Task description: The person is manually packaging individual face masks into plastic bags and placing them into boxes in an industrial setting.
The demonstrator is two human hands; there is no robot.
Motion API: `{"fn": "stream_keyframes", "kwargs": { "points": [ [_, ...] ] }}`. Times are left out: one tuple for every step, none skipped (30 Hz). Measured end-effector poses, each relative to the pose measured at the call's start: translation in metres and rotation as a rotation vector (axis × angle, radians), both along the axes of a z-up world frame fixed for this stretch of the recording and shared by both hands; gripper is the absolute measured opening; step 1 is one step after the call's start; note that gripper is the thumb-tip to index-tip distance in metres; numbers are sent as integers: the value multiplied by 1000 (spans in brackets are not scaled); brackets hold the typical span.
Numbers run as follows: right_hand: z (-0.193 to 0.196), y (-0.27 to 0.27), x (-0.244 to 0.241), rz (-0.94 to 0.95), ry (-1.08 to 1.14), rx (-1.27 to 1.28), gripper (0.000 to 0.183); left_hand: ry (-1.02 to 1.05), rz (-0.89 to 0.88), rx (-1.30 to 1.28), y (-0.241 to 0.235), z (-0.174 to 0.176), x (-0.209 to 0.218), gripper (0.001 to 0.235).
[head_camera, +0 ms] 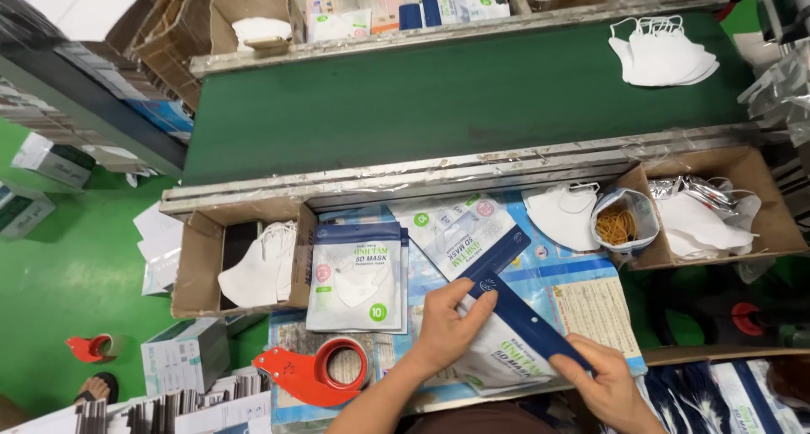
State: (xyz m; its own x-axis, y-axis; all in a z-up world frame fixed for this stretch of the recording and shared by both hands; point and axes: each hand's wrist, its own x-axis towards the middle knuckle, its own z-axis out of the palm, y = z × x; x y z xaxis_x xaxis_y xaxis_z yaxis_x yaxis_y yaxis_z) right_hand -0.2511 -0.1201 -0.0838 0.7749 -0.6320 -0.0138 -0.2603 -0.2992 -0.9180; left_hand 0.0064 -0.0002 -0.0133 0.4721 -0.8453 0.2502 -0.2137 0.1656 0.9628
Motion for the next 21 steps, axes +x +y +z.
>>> {"fn": "stream_keyframes", "kwargs": {
  "points": [
    [-1,-4,-5,-13,77,56,18,116,-15,70,0,-7,2,18],
    [-12,-5,-10,-8,91,63,18,130,-11,77,-3,-4,4,18],
    [-25,-6,-15,-120,-20,-12,22,212,-93,89,-6,-2,8,23],
    [-38,-3,-24,-224,-119,-79,28,306,-168,108,-3,-3,8,34],
    [-42,-4,-30,-212,-93,-64,28,333,-156,121,-1,-2,7,34],
    [-47,-4,-34,-314,-97,4,25,251,-180,247,2,0,7,53],
    [-50,-4,-38,-416,-97,71,22,171,-209,373,6,2,7,74],
    [-48,-6,-29,-404,-92,81,22,176,-196,381,8,-14,11,74],
    [-45,-8,-20,-409,-167,275,26,155,-142,370,10,-30,14,71],
    [-42,-11,-13,-420,-241,466,30,132,-94,357,11,-45,16,69],
    [-42,-11,-5,-415,-237,474,30,135,-87,364,16,-42,39,69],
    [-41,-10,-1,-304,-202,420,28,158,79,443,21,-39,59,76],
    [-41,-10,3,-193,-168,367,28,179,246,521,25,-37,79,84],
    [-50,-8,8,-195,-165,371,28,181,245,527,34,-28,102,84],
    [-59,-5,12,-172,-71,274,25,11,408,554,43,-19,124,83],
    [-68,-4,16,-146,21,175,24,-162,569,574,51,-9,147,83],
    [-75,0,19,-147,24,178,24,-161,568,577,59,-32,153,83],
    [-82,2,23,-114,87,184,22,-304,593,673,65,-54,162,83],
    [-88,4,28,-82,151,190,20,-449,614,768,71,-76,170,84],
    [-82,7,36,-88,146,185,20,-453,612,759,71,-82,166,84],
    [-76,11,43,-26,194,82,19,-576,624,794,71,-87,163,80]
  ]
}}
